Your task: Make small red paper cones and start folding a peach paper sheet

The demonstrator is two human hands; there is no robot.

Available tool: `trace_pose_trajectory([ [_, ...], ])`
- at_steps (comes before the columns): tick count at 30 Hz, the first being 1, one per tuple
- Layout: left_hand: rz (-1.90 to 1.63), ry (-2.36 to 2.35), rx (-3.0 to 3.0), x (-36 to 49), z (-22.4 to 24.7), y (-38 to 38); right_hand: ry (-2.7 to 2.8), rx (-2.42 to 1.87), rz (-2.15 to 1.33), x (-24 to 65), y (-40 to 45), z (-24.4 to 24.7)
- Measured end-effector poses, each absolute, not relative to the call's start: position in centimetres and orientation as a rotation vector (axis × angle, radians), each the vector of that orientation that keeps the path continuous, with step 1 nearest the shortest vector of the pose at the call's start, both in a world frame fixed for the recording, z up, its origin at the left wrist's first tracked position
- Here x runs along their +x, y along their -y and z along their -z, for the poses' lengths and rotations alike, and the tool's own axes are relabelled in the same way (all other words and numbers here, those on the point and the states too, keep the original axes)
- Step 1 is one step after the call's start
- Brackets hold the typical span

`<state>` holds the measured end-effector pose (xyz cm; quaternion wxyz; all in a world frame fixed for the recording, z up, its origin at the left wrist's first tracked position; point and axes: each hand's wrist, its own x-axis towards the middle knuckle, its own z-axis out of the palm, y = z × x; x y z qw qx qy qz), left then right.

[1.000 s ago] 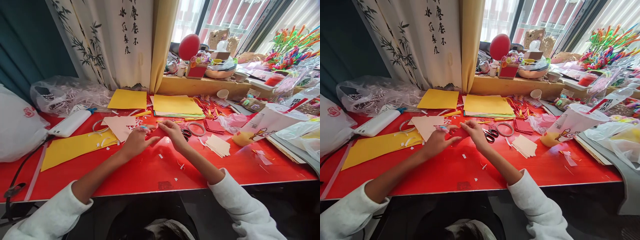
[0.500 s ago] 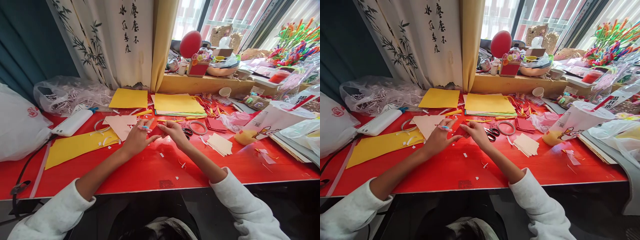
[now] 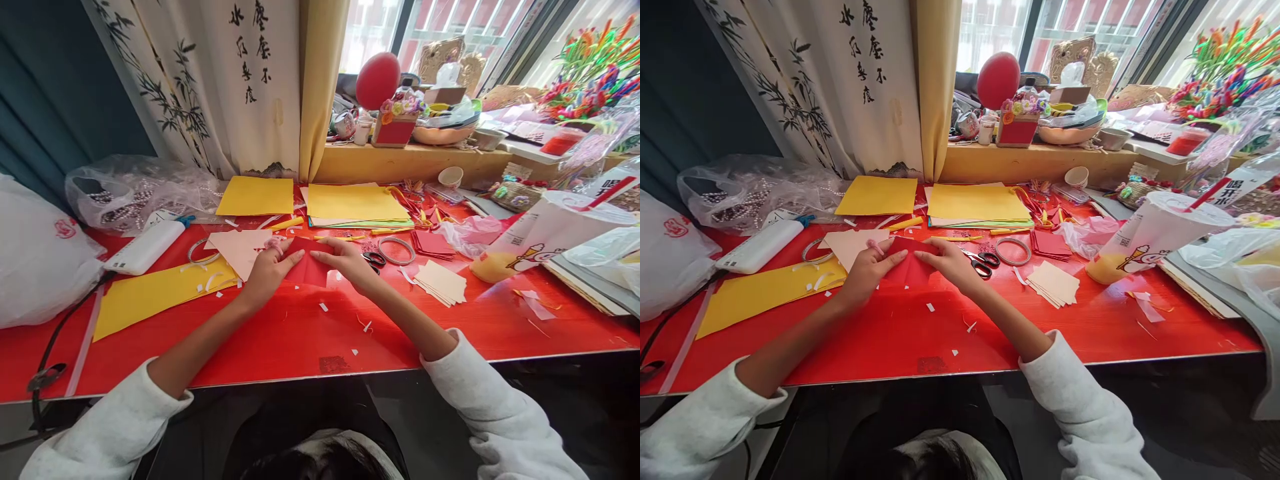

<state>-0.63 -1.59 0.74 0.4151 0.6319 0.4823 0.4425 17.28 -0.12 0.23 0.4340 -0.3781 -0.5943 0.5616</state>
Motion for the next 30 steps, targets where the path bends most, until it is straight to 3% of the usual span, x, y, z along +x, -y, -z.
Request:
trace_pose_trajectory([
  [8, -1.281, -1.213, 1.625, -0.9, -0.3, 1.5, 1.334, -0.928, -1.476, 17.5, 0.2, -0.7],
  [30, -1.138, -1.123, 1.66, -0.7, -1.0, 2.0, 1.409, -0.989, -1.448, 17.5, 0.8, -1.5],
])
